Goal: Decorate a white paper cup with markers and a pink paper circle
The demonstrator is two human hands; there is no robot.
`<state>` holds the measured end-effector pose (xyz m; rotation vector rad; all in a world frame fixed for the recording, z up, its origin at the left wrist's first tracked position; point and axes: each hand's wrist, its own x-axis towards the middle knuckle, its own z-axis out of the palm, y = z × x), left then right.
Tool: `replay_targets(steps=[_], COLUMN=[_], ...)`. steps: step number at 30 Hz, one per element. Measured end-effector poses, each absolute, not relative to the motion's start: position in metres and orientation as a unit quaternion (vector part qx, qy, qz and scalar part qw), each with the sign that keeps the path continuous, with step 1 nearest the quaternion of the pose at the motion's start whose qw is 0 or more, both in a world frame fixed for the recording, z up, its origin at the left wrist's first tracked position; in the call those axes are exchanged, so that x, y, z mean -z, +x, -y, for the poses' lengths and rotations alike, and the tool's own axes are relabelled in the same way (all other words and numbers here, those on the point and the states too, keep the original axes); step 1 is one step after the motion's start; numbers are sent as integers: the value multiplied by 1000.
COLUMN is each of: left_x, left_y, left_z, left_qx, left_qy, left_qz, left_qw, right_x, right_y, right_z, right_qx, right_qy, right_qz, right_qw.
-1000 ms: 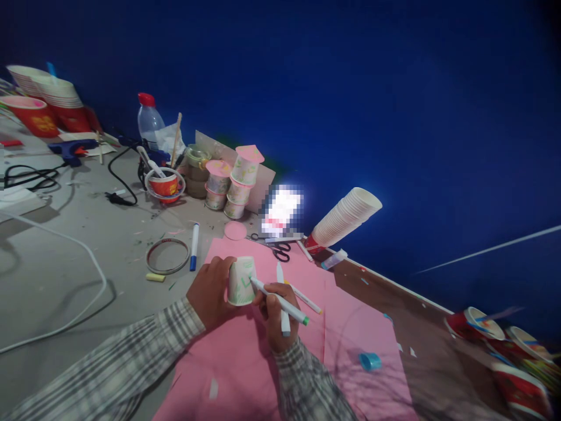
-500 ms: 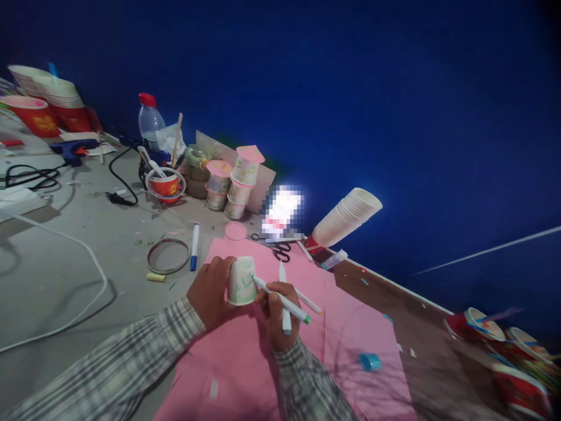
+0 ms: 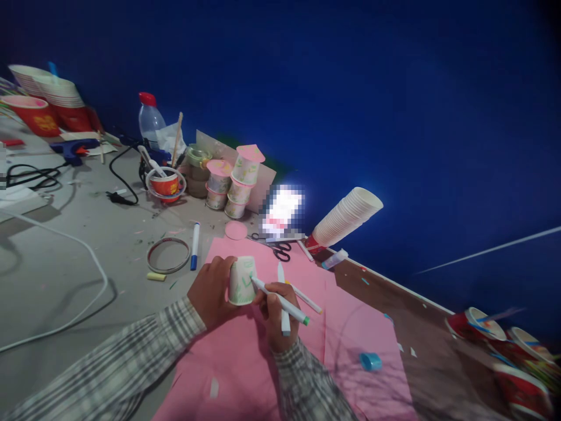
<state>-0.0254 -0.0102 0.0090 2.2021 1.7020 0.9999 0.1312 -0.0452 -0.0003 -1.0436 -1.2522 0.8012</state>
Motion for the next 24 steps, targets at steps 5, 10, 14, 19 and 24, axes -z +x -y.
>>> replay_targets(steps=[5, 10, 14, 19, 24], left_x=[-8, -7, -10, -9, -9], left_y=[-26, -26, -25, -25, -25], left_z=[10, 10, 10, 11, 10], left_qx=[-333, -330, -337, -327, -330], left_qy=[739, 745, 741, 745, 744], left_qz=[-577, -572, -573, -574, -575], left_qw=[102, 94, 99, 89, 84], right_x=[2, 4, 2, 1, 2], right_y=[130, 130, 130, 130, 129], right_z=[45, 44, 44, 44, 45], right_qx=[-363, -365, -368, -375, -375], right_qy=[-435, -437, -437, -428, -431], right_qz=[535, 528, 528, 524, 521], right_qw=[627, 630, 629, 633, 634])
